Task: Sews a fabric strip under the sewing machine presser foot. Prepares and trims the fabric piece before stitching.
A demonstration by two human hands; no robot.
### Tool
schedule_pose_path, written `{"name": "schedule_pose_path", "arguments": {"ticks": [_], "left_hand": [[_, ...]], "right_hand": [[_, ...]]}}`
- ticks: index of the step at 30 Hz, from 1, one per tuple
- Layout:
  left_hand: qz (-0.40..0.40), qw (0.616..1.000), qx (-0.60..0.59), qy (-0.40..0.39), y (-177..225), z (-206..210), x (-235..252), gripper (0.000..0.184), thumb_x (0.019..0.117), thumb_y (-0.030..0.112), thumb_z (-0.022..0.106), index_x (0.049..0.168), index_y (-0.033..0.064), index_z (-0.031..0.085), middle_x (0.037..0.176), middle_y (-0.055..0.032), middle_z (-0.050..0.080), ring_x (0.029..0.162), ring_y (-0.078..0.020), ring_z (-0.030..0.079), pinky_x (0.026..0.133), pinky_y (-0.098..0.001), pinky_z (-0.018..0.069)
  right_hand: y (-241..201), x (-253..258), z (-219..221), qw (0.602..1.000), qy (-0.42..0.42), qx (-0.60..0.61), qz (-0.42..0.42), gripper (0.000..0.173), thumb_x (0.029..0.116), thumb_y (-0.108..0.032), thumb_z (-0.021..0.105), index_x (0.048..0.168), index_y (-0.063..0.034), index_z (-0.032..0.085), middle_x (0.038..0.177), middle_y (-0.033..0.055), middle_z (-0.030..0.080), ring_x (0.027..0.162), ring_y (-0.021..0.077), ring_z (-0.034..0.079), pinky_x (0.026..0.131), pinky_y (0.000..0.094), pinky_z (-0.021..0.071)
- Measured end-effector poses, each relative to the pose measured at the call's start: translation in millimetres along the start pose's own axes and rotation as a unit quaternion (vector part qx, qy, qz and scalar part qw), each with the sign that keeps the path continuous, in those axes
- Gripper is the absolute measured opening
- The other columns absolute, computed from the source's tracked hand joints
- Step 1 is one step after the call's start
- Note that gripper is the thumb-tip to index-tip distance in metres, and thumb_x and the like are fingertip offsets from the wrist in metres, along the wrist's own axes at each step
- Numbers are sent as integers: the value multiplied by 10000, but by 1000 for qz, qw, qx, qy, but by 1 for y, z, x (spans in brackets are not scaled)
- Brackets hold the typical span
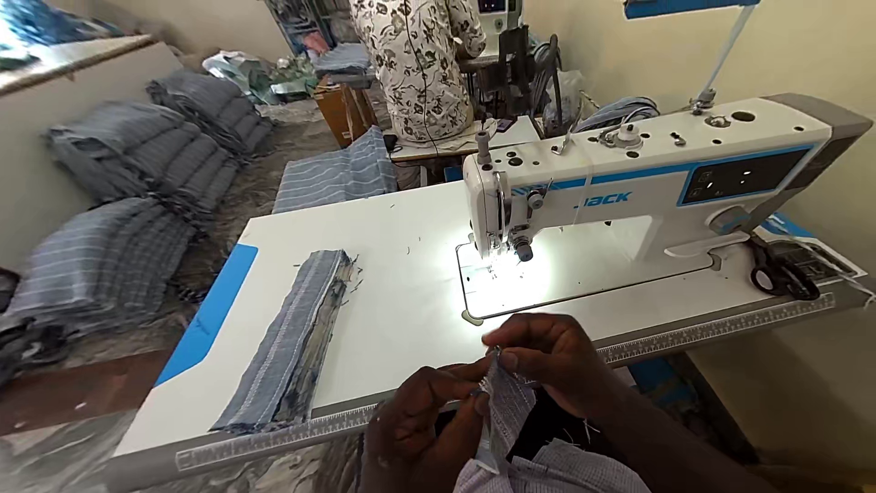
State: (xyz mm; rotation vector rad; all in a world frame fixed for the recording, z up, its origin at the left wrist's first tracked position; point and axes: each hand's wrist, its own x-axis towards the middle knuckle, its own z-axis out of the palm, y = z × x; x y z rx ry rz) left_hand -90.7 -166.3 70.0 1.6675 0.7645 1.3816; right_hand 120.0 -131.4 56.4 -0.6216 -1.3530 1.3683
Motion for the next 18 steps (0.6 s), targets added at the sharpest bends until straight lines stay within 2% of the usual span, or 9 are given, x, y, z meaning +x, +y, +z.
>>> {"name": "schedule_pose_path", "arguments": {"ticks": [2,4,5,7,8,10,13,15,18], "left_hand": [[4,1000,22,19,-2,-1,5,65,961,169,712,982,110,694,1053,-75,764,966,-187,751,832,-301,631],[64,991,120,12,-1,-2,7,54,976,222,677,981,168,677,1231,-1,699,1069,-164,697,876,-318,612],[108,979,172,4,0,-1,8,31,980,222,655,985,192,657,1253,25,657,1105,-147,660,891,-307,597],[197,943,269,12,0,0,14,45,950,167,665,977,173,630,1154,44,671,1062,-106,640,855,-259,571],[208,928,308,22,-1,0,17,61,936,161,682,977,161,636,1152,39,669,1072,-104,635,866,-256,567],[163,935,314,30,-4,-1,21,96,940,182,710,1036,171,713,1229,34,651,1098,-90,640,870,-242,582],[86,969,229,31,-11,-2,14,129,964,192,704,1087,199,737,1039,71,719,863,-63,689,704,-221,590],[62,982,178,36,-13,-1,11,113,961,179,707,1069,168,738,940,48,720,775,-95,695,679,-250,622],[51,984,159,58,-16,1,11,99,942,174,719,1037,148,734,884,43,720,722,-96,691,649,-246,620]], "right_hand": [[1,-2,9,993,50,-98,-49,103,947,-133,722,956,-44,773,867,37,709,709,88,660,621,240,590],[-1,-3,23,977,112,-144,-111,33,903,-77,743,901,-53,766,815,28,705,650,93,663,579,243,601],[-2,-4,30,971,134,-146,-135,18,882,-57,753,899,-53,757,813,27,702,647,93,665,579,242,605],[-2,-4,38,951,170,-176,-189,65,858,-54,768,917,-61,741,857,16,698,714,91,675,621,238,611],[-1,-4,38,936,187,-202,-217,82,848,-56,777,923,-63,745,880,10,704,755,93,688,643,238,622],[1,-3,36,920,199,-238,-239,87,841,-60,785,923,-71,759,902,-4,712,787,86,683,649,224,609],[2,-7,34,934,171,-226,-218,74,845,-57,781,915,-61,758,881,2,713,759,92,688,651,236,624],[3,-8,32,949,145,-203,-196,70,862,-61,779,926,-50,755,879,17,709,742,100,687,647,242,627],[6,-8,30,960,120,-180,-177,77,863,-51,781,936,-41,757,884,33,711,731,111,693,631,250,632]]}}
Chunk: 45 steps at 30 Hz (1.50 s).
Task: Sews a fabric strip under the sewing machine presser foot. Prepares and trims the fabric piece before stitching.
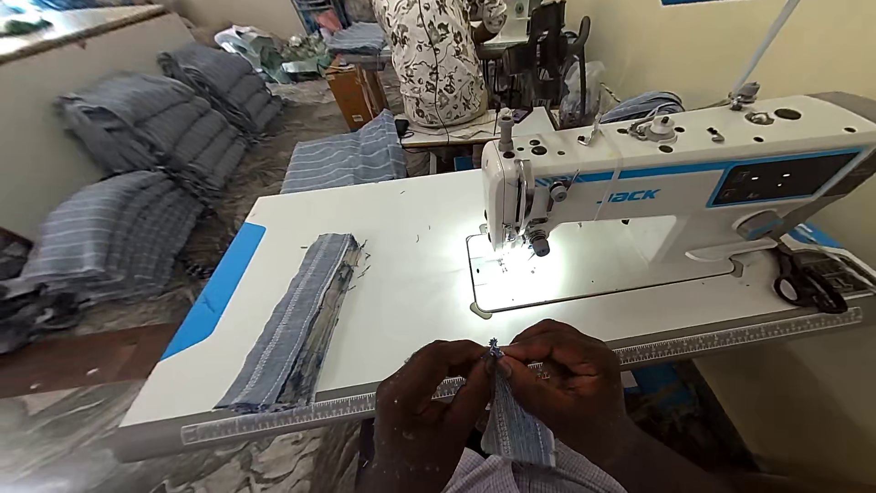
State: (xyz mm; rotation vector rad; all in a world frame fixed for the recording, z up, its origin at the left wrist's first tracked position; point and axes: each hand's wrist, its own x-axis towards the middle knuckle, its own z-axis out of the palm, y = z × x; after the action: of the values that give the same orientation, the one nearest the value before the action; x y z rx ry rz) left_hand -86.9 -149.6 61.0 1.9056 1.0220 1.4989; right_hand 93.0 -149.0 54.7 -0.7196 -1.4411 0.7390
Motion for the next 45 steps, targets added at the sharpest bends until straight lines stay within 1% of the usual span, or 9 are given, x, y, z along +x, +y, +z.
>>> {"name": "schedule_pose_path", "arguments": {"ticks": [5,8,12,14,17,22,27,37,45], "left_hand": [[-58,998,-35,11,0,4,4,81,920,169,735,984,120,726,814,0,734,660,-132,700,601,-268,622],[-131,989,-52,-32,3,5,11,167,917,163,733,1067,96,764,866,-43,763,696,-174,734,637,-300,649],[-272,953,-131,-29,-20,22,29,149,937,199,758,1010,69,755,849,-123,747,702,-249,741,674,-394,660],[-312,940,-136,-34,-39,40,41,154,990,200,695,963,52,727,826,-129,744,679,-253,738,649,-399,653],[-258,961,24,-99,-75,69,58,162,1030,224,638,960,95,707,798,-30,748,651,-156,736,614,-350,658],[-118,902,367,-194,-107,78,78,209,1021,279,596,1133,123,677,901,-79,668,777,-266,669,630,-499,547],[11,899,363,-243,-109,62,47,573,1016,571,506,1472,231,567,1213,-36,610,1049,-253,569,815,-430,482],[36,865,414,-281,-115,62,59,654,999,677,403,1403,213,625,1431,9,560,1192,-253,519,884,-448,409],[38,858,449,-245,-115,85,68,511,1048,469,411,1348,127,646,1282,-73,608,1094,-290,547,796,-465,413]], "right_hand": [[8,-9,5,985,8,-154,-75,195,864,-41,759,1054,-78,779,986,-1,686,857,63,672,686,206,615],[19,-10,1,947,-2,-292,-135,153,914,-88,724,1058,-78,778,1045,26,678,1018,105,643,855,230,578],[38,-10,-4,966,-45,-252,-27,274,906,-135,660,1164,-108,747,1177,22,598,1138,128,575,914,282,558],[49,-12,-4,965,-16,-255,52,355,952,-172,651,1300,-128,705,1202,15,544,1046,74,587,810,238,592],[79,-1,-15,907,-17,-413,84,329,907,-66,639,1212,-113,750,1118,94,596,698,118,624,540,280,566],[136,59,-73,847,-225,-482,-13,346,921,-36,630,1127,-259,796,1151,58,665,992,271,630,758,411,567],[152,77,-89,860,-271,-428,-65,303,943,-42,593,1065,-221,805,1153,54,676,1046,231,624,874,363,549],[152,78,-90,838,-262,-474,-63,366,972,-74,547,1186,-262,776,1120,72,665,955,244,621,751,366,535],[159,102,-98,823,-279,-483,-107,278,964,-66,565,1084,-183,787,1070,89,681,986,275,622,830,368,530]]}}
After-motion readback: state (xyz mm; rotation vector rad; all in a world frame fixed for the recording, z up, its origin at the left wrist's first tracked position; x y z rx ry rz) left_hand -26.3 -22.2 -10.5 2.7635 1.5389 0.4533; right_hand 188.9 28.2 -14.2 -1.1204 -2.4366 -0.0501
